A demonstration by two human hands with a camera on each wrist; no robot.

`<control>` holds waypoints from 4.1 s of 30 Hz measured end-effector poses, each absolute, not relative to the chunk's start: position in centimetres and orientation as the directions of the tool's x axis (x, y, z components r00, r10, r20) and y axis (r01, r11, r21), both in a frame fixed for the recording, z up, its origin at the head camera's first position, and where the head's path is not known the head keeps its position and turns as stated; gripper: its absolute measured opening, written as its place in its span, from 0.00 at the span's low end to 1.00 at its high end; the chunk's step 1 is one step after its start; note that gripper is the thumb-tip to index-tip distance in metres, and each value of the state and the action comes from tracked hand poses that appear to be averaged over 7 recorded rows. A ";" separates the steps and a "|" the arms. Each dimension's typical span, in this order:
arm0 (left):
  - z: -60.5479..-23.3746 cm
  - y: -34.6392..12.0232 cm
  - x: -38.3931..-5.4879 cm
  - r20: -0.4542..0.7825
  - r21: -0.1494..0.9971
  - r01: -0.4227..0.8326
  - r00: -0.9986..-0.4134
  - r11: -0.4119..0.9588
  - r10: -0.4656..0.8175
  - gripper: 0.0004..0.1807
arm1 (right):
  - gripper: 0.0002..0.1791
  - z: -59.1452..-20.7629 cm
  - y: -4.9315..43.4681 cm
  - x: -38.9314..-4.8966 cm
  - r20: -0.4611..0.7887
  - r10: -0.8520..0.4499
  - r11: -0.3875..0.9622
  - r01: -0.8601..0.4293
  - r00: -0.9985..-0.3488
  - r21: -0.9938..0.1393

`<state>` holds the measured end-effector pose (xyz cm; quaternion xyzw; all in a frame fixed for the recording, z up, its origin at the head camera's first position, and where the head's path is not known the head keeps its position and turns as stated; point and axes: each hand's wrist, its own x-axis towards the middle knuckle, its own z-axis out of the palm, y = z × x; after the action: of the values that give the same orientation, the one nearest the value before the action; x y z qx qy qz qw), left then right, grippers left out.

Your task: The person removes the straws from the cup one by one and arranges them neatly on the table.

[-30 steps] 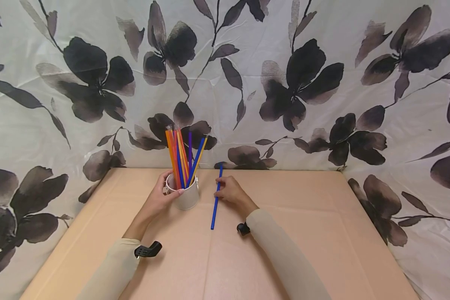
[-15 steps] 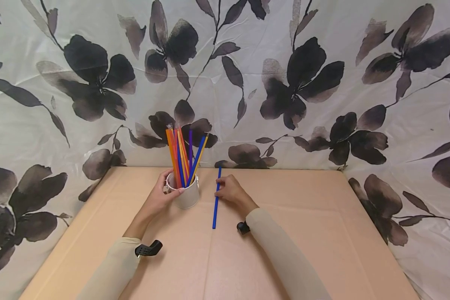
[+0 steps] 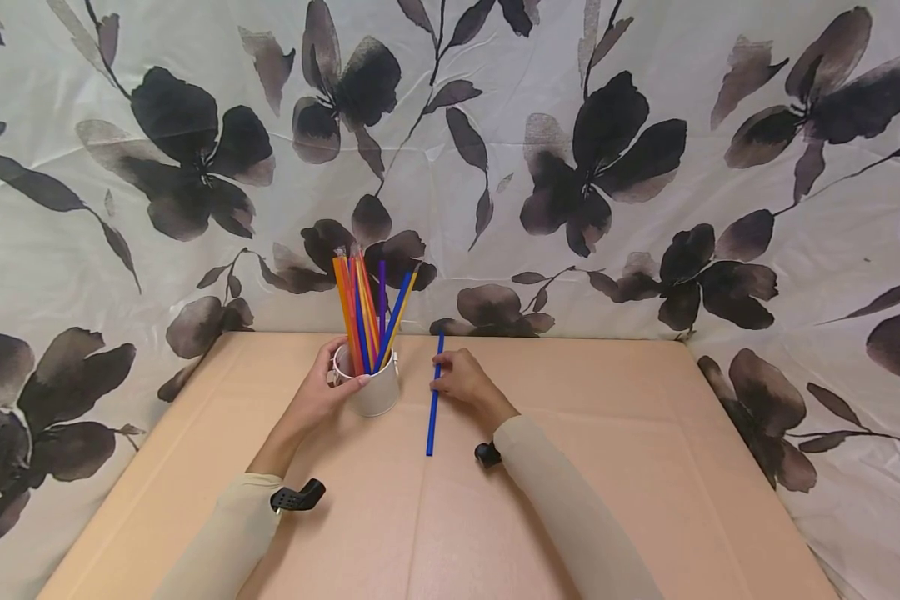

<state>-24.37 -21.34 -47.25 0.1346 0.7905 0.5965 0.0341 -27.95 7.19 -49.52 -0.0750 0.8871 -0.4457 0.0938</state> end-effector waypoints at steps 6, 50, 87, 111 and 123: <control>-47.4 -21.4 -24.5 0.109 0.954 0.173 -0.961 0.246 0.253 0.47 | 0.26 -49.5 7.6 -27.9 -0.073 -0.222 0.600 -0.077 -0.972 -0.796; -47.4 -21.4 -24.6 0.103 0.952 0.169 -0.962 0.257 0.252 0.48 | 0.17 -41.5 5.4 -27.4 0.200 -0.311 0.457 -0.330 -0.929 -0.826; -47.5 -21.4 -24.5 0.139 0.949 0.205 -0.954 0.240 0.264 0.47 | 0.16 -42.4 1.8 -28.8 0.152 -0.401 0.290 -0.283 -0.904 -0.914; -47.2 -22.6 -23.8 0.110 0.950 0.186 -0.952 0.252 0.287 0.46 | 0.16 -40.3 1.9 -27.7 0.321 -0.038 0.190 -0.322 -0.946 -0.927; -47.3 -21.9 -24.3 0.097 0.956 0.166 -0.958 0.244 0.271 0.47 | 0.16 -39.7 3.9 -29.0 0.395 0.038 0.157 -0.385 -0.918 -0.909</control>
<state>-24.33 -21.89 -47.31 0.1388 0.7874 0.5990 0.0440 -28.97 3.90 -39.73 -0.1171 0.7422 -0.6388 -0.1657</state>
